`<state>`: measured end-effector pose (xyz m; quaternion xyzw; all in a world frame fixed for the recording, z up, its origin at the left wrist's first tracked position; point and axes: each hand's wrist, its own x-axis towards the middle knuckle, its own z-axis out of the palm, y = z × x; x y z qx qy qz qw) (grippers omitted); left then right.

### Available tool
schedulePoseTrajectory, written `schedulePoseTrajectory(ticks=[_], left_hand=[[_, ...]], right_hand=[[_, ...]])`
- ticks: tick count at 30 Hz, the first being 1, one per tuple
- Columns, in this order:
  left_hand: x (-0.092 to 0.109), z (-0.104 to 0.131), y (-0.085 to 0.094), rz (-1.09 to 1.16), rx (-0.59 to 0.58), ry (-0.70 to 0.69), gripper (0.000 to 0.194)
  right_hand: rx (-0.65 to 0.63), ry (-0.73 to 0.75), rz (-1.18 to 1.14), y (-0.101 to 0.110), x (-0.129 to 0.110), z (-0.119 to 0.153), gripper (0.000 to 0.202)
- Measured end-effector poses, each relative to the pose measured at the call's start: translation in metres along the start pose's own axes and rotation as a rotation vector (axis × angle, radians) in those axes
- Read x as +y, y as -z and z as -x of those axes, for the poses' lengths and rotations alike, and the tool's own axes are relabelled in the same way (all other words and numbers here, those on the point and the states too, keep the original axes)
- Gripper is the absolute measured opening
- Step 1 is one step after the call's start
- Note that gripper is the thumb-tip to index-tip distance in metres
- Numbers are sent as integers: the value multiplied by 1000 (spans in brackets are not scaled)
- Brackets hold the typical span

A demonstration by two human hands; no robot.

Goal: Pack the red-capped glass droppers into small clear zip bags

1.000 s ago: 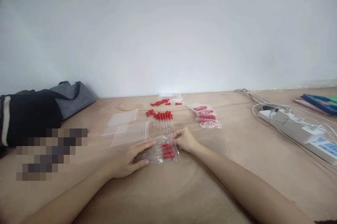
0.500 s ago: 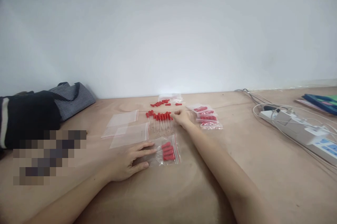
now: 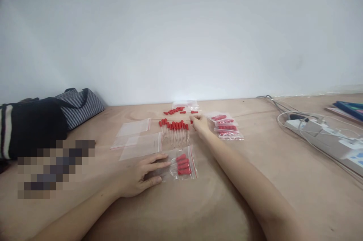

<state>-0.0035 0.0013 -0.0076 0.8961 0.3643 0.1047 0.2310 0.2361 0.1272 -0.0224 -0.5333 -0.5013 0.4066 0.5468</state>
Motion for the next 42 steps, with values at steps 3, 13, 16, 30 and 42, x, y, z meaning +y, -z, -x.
schedulePoseTrajectory(ticks=[3,13,16,30,42], left_hand=[[1,0,1,-5,15,-10,45],[0,-1,0,-17,16,-5,40],[0,-1,1,-18,19,-4,40],[3,-2,2,-20,8,-3,41],[-4,-2,-2,-22,1,-32,39]], right_hand=[[145,70,-91,25,-10,26,35],[211,-2,-319,52,6,92,39],[184,-22,-352,42,10,97,37],[-168,-113,-208,23,10,108,35],[-489,-10,8,29,10,91,34]])
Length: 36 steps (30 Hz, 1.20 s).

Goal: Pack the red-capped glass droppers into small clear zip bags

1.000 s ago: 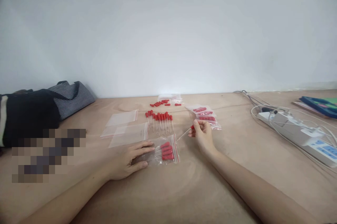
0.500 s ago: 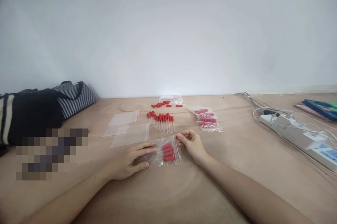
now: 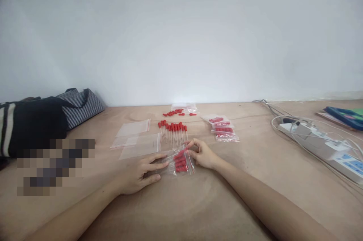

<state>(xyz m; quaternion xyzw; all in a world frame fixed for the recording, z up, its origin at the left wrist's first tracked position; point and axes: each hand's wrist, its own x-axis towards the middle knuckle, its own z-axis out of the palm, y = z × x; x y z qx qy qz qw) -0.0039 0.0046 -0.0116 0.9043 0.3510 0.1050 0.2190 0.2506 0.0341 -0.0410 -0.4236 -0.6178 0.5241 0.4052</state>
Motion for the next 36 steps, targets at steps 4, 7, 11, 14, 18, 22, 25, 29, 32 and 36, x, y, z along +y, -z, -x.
schedulePoseTrajectory(ticks=[4,7,11,14,18,22,25,29,32,36], left_hand=[[-1,1,-1,-9,-18,2,38],[0,2,-1,-10,-19,-2,38],[0,2,0,-14,-19,-7,38],[-1,2,1,-21,-23,-9,38],[-3,2,0,-18,-29,-27,38],[-1,2,1,-9,-27,-27,37],[1,2,1,-8,-6,-33,36],[3,3,2,-15,13,-52,38],[2,3,1,-18,35,-58,39],[-2,3,-2,-8,66,-78,35]], right_hand=[[-91,-42,27,1,3,-12,38],[-109,-45,-18,-5,5,-20,40],[-143,1,-44,-7,1,-23,52],[-249,-39,11,-2,-1,-24,43],[-191,-60,-14,8,3,-26,34],[-171,0,-9,15,9,-25,31],[-134,125,37,21,8,-19,31],[-155,203,20,32,3,-5,33],[-222,176,-23,45,3,7,30],[-265,123,-39,69,5,23,30]])
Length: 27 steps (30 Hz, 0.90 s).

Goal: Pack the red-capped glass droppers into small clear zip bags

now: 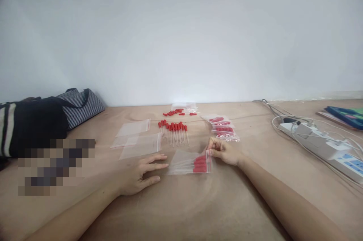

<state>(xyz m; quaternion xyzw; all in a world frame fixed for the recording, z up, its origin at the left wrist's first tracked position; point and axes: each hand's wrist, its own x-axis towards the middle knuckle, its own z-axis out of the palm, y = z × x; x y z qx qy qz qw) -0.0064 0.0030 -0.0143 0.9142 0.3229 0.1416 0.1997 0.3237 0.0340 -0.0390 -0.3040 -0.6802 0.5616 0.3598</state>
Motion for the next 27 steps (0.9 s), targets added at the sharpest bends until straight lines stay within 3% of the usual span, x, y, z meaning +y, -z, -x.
schedulePoseTrajectory(ticks=[5,9,12,16,22,27], left_hand=[[1,-4,-5,13,77,-125,28],[10,-16,-14,-14,156,-265,24],[19,-32,-24,-34,172,-320,23],[27,-57,-39,-64,194,-310,22],[24,-87,-49,-97,341,-173,18],[15,-94,-46,-109,349,-178,13]], right_hand=[[72,-74,111,34,-15,33,28],[326,-12,212,53,-25,46,29],[508,35,273,49,-21,42,32],[673,87,346,21,-4,27,32],[534,60,677,-22,7,15,13],[417,255,926,-22,6,17,30]])
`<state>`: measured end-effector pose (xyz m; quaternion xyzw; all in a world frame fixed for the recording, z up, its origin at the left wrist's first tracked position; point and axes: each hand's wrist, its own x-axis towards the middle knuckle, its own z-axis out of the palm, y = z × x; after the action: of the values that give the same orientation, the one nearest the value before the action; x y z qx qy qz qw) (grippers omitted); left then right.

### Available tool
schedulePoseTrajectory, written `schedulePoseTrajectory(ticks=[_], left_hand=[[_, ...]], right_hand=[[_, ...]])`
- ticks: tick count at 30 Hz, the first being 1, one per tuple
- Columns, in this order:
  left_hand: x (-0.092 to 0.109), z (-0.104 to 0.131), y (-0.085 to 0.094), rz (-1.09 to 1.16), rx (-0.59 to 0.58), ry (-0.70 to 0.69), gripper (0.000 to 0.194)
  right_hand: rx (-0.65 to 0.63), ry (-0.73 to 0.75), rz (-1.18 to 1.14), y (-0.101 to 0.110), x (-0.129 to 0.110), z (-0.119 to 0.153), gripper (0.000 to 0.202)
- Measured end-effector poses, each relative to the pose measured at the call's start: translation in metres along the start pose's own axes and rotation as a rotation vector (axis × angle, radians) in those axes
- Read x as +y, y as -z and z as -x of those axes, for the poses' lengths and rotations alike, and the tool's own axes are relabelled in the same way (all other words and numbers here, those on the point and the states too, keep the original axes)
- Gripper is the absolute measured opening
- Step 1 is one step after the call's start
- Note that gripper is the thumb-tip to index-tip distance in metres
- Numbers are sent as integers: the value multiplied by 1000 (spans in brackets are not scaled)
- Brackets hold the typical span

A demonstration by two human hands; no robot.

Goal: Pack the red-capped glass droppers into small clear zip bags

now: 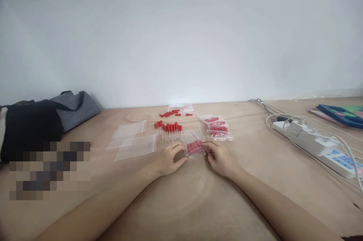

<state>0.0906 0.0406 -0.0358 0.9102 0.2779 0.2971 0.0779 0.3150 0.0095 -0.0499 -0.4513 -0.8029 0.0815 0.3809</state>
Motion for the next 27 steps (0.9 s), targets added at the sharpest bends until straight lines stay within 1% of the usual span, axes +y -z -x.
schedulePoseTrajectory(ticks=[4,7,9,11,15,17,20,24,27], left_hand=[[-3,-2,0,1,-6,-30,9],[-3,-7,-2,-2,5,-29,10],[-3,-12,-4,-6,10,-31,11],[-3,-16,-7,-10,6,-46,13],[-3,-22,-11,-17,-25,-114,15],[-3,-24,-12,-35,-31,-133,16],[-4,-24,-11,-88,-27,-144,18],[-6,-22,-11,-189,-43,-182,9],[-10,-21,-10,-275,-65,-227,19]], right_hand=[[15,237,261,4,19,-4,28],[8,372,446,6,31,-11,26],[3,436,506,8,35,-14,26],[9,441,518,11,38,-13,27],[57,355,464,12,39,-6,25],[66,337,447,10,38,-5,25],[54,356,467,6,33,-8,24],[21,380,476,4,26,-14,25],[5,382,438,6,27,-15,26]])
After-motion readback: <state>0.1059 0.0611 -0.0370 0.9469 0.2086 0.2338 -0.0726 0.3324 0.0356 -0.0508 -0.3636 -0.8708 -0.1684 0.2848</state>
